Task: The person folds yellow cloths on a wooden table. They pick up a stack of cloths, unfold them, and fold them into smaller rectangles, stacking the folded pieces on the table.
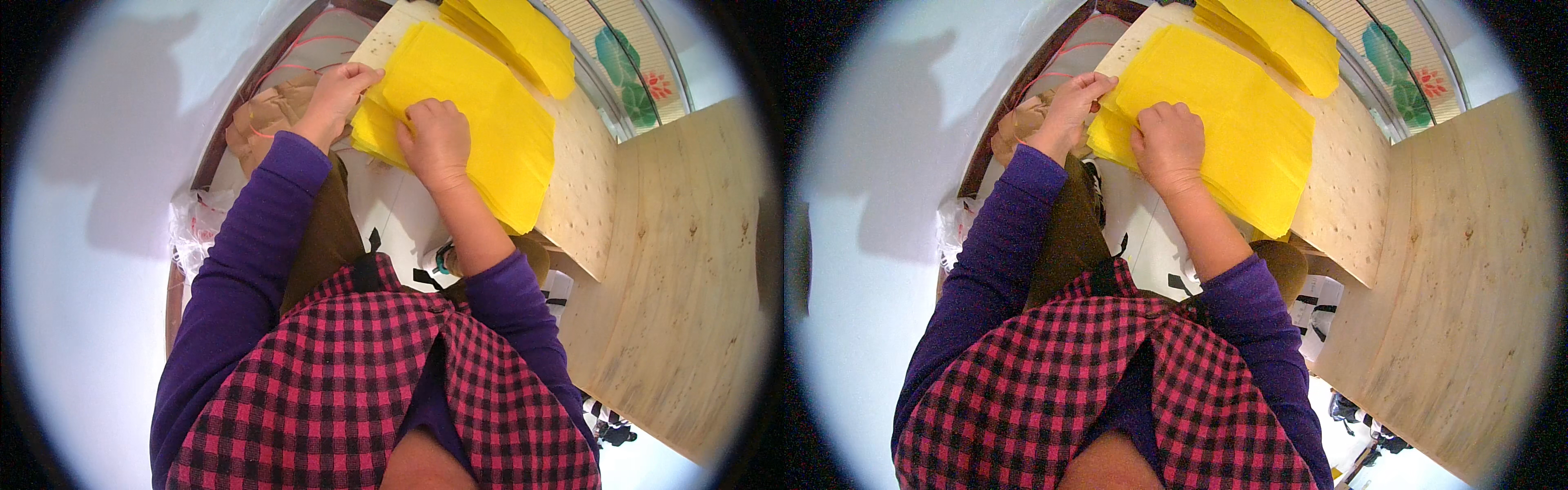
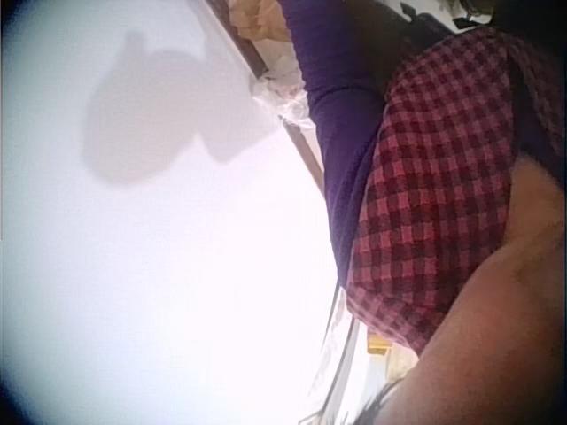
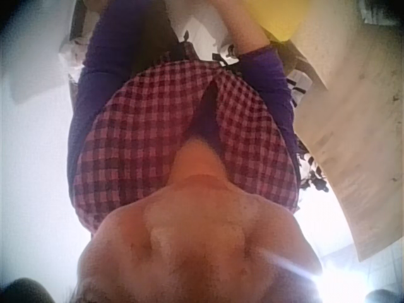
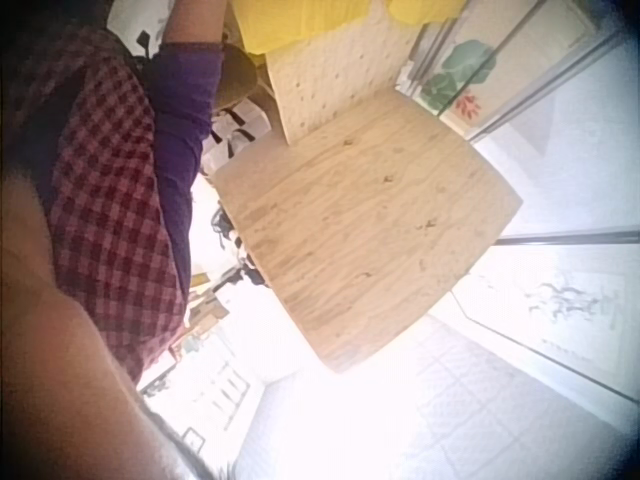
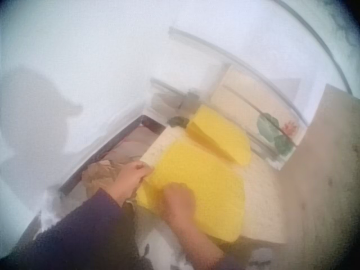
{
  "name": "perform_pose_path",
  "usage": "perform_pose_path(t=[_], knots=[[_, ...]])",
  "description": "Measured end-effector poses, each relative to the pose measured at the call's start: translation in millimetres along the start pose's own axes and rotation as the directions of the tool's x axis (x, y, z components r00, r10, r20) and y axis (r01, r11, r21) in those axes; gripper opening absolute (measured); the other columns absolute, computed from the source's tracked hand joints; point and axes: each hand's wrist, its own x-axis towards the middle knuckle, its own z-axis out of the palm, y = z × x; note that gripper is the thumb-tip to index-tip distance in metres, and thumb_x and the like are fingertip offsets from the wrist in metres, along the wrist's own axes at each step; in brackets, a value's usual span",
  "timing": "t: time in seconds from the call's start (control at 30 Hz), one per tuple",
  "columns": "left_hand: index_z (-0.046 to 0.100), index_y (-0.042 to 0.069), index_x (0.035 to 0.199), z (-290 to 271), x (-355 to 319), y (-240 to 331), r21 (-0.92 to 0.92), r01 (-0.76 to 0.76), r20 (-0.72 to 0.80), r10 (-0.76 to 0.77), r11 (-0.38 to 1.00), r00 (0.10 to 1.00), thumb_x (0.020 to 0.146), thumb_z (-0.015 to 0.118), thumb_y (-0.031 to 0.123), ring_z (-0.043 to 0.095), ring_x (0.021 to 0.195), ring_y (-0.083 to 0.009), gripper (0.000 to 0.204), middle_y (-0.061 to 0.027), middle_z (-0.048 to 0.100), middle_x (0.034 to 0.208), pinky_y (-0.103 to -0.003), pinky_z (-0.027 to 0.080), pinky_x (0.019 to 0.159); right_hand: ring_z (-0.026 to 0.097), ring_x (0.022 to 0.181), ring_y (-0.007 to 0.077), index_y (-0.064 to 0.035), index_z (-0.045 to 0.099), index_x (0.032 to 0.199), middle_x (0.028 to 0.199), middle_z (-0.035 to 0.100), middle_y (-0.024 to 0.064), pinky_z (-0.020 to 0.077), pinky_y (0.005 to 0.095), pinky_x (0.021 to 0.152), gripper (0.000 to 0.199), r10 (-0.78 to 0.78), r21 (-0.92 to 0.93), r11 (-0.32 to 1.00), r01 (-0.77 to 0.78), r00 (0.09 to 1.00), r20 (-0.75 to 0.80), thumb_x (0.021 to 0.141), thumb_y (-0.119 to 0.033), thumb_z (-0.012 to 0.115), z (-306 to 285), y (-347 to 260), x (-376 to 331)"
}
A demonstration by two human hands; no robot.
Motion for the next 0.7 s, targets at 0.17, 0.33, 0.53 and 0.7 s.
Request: perform_pose_path(t=[0.17, 0.33, 0.53, 0.7], knots=[[0.063, 0.012, 0.081, 0, -2, 3, 0.002, -0.005, 0.061, 0.005, 1.000, 0.998, 0.088, 0.066, 0.025, 0.047, 0.068, -0.0050, 0.015, 0.0065, 0.059, 0.077, -0.022, 0.036, 0.064, 0.060, 0.077, 0.0295, -0.0060, 0.059, 0.081, 0.079, 0.060, 0.0121, 0.0488, 0.0408, 0.067, 0.020, 0.319, 0.251, 0.921, -0.298, 0.946, -0.049, 0.077, -0.023, 0.069, -1, 10, -1], [0.063, 0.004, 0.083, 6, -4, 5, -0.015, -0.049, -0.011, 0.049, 0.999, 0.999, 0.086, 0.067, 0.018, 0.051, 0.065, -0.0059, 0.015, 0.0026, 0.059, 0.075, -0.022, 0.041, 0.060, 0.060, 0.066, 0.0313, -0.0026, 0.057, 0.076, 0.078, 0.061, 0.0144, 0.0479, 0.0394, 0.061, 0.027, 0.429, 0.433, 0.814, -0.388, 0.903, 0.002, 0.079, -0.026, 0.069, -9, 22, -2], [0.064, 0.002, 0.084, 11, -11, 10, -0.010, -0.074, -0.070, 0.073, 0.997, 0.995, 0.089, 0.066, 0.025, 0.052, 0.068, -0.0065, 0.023, 0.0010, 0.060, 0.078, -0.022, 0.042, 0.062, 0.039, 0.056, 0.0130, 0.0000, 0.049, 0.072, 0.059, 0.042, 0.0051, 0.0374, 0.0296, 0.052, 0.031, 0.486, 0.522, 0.751, -0.403, 0.874, -0.025, 0.080, -0.020, 0.071, -12, 24, -1], [0.065, 0.001, 0.080, 13, -22, 16, 0.094, -0.121, -0.090, 0.129, 0.988, 0.987, 0.088, 0.066, 0.037, 0.053, 0.069, -0.0075, 0.037, 0.0008, 0.060, 0.077, -0.024, 0.043, 0.062, 0.038, 0.056, 0.0118, -0.0001, 0.046, 0.070, 0.059, 0.040, 0.0038, 0.0359, 0.0293, 0.051, 0.032, 0.497, 0.591, 0.722, -0.361, 0.864, -0.080, 0.081, -0.019, 0.070, -17, 32, 2]])
